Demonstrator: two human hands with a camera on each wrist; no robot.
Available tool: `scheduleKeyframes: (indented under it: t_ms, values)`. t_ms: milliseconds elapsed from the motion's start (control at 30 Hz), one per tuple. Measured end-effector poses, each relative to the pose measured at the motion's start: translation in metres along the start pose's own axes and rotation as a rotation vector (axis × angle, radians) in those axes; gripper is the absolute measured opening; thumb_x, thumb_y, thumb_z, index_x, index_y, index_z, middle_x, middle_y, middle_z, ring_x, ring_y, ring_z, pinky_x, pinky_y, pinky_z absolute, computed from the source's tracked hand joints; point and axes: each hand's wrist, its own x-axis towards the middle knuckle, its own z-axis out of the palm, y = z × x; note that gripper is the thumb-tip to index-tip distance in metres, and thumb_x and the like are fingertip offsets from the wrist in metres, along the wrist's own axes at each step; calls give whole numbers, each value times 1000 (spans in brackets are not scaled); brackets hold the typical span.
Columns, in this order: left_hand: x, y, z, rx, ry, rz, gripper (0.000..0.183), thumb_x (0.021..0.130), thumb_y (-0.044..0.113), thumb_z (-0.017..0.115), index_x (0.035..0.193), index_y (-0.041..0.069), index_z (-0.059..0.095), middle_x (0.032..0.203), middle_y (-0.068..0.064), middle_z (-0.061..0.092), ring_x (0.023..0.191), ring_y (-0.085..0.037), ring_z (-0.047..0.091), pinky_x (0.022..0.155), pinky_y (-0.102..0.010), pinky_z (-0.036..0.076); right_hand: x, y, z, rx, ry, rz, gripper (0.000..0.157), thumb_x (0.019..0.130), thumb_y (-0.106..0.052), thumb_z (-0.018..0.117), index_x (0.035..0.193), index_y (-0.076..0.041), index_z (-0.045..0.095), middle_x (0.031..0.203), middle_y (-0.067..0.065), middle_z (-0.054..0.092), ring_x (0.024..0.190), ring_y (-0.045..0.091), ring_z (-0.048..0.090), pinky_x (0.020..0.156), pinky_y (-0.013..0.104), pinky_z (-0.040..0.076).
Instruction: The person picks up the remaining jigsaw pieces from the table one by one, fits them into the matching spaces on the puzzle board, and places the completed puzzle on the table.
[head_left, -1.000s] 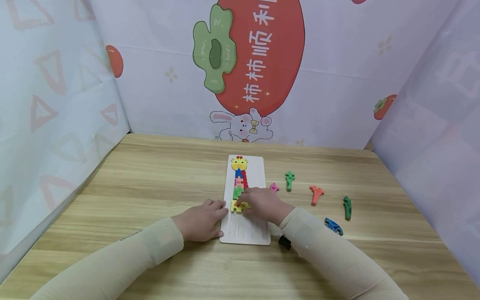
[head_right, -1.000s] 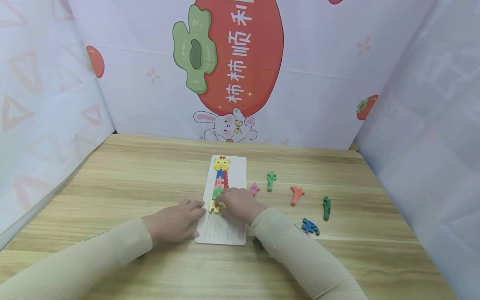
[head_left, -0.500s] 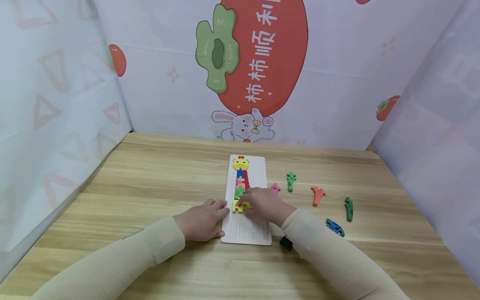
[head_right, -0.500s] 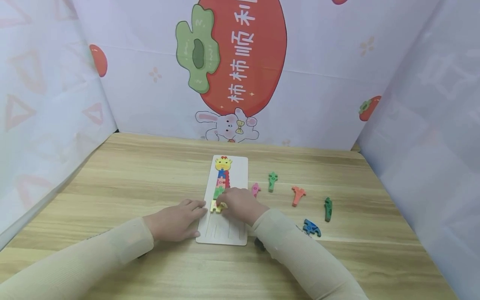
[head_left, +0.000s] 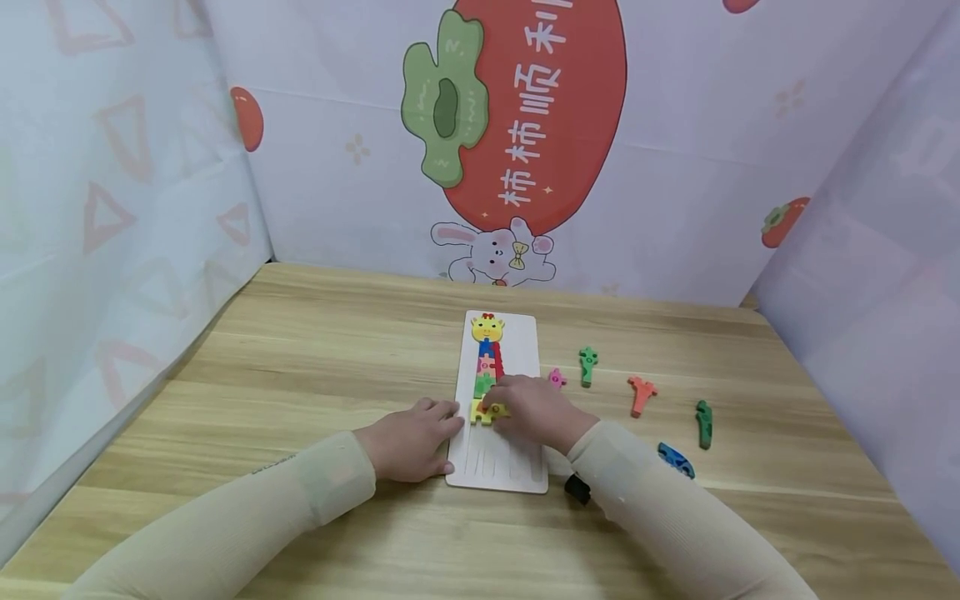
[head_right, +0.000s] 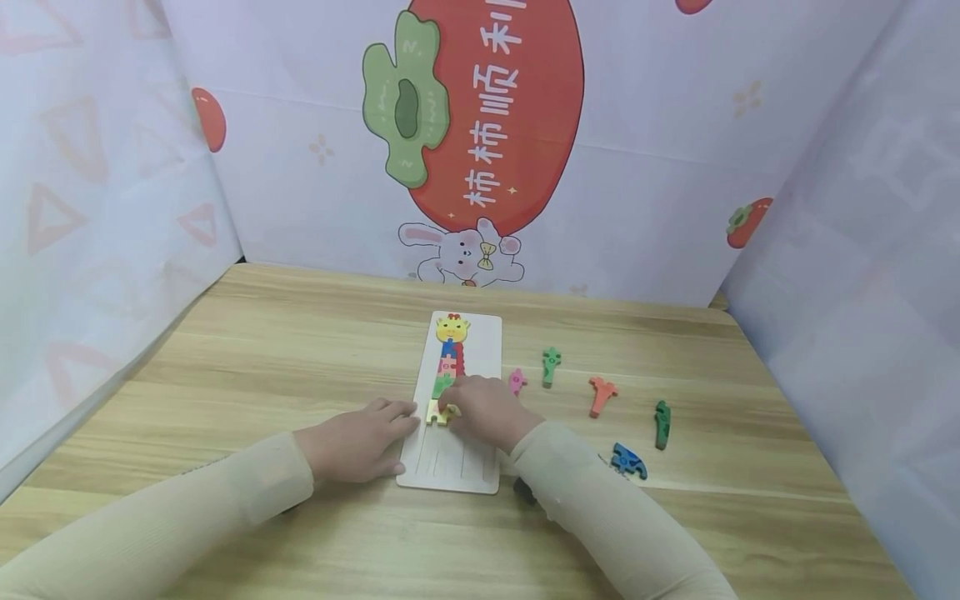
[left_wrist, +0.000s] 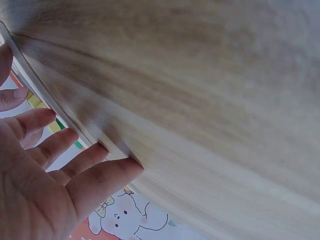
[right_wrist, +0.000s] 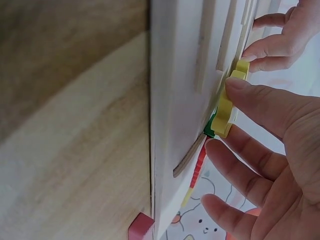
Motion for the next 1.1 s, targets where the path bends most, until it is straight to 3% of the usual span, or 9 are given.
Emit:
scheduleKeyframes:
  t_ms: [1100]
  values:
    - [0, 0, 2, 27, 13, 1, 62, 90, 46, 65, 141, 13, 49, 148, -7, 40, 134, -27, 39, 101, -37, 46, 2, -3, -4, -14, 0, 33, 32, 80, -25, 80, 111, -19, 74, 109, -2, 70, 103, 18, 63, 91, 34, 52]
